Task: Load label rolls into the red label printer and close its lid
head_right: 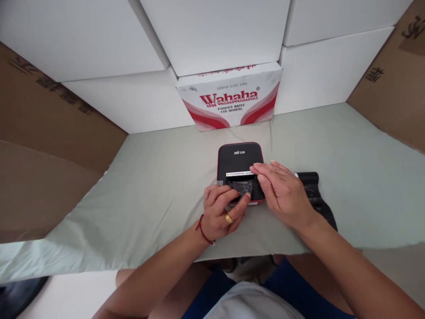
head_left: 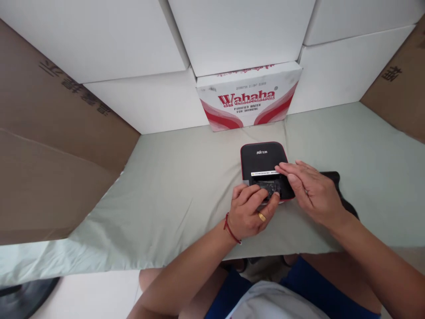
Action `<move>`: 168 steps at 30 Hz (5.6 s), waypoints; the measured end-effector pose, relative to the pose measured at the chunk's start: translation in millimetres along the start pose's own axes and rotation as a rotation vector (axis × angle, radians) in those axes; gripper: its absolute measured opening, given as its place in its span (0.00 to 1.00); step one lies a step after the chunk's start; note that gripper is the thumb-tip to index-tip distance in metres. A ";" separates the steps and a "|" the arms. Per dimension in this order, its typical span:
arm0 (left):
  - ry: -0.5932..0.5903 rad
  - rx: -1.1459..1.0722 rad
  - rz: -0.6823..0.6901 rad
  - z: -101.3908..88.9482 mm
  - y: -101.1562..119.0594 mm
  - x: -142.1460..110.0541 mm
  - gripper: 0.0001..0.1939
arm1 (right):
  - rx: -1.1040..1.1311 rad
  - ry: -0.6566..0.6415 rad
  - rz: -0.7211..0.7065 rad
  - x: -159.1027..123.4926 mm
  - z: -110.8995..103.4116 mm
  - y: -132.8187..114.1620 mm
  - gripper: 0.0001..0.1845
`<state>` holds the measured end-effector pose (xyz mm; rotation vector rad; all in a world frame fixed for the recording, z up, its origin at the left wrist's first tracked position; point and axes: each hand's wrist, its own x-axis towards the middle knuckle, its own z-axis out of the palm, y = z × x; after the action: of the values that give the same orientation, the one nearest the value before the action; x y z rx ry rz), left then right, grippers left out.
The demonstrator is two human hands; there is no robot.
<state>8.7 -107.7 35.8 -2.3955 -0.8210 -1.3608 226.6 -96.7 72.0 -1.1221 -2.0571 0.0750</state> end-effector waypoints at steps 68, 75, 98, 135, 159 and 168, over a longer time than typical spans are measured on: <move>-0.007 -1.296 -0.963 42.2 -71.0 -32.2 0.46 | -0.426 -0.722 0.221 108.9 38.4 -7.2 0.07; -0.010 -1.299 -0.977 42.4 -70.6 -29.5 0.46 | -0.438 -0.624 0.285 98.1 30.0 -8.9 0.18; 0.121 -1.436 -1.050 36.1 -60.0 -19.6 0.39 | 0.612 -0.074 0.528 39.6 -29.7 -17.5 0.21; 0.101 -1.356 -1.039 32.9 -62.6 -21.5 0.36 | -0.036 -0.247 0.910 -12.8 -65.4 65.4 0.26; -0.048 -0.152 -0.116 -12.1 72.3 0.8 0.22 | -0.160 -0.223 0.362 39.4 -5.9 -34.0 0.26; -0.013 -0.105 -0.148 -15.6 65.4 -6.9 0.23 | 0.062 -0.525 0.217 43.3 -34.1 -1.3 0.21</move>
<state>33.8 -170.3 41.1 -2.4680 -0.9706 -1.4791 234.6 -75.6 122.3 -1.3904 -2.3487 0.5925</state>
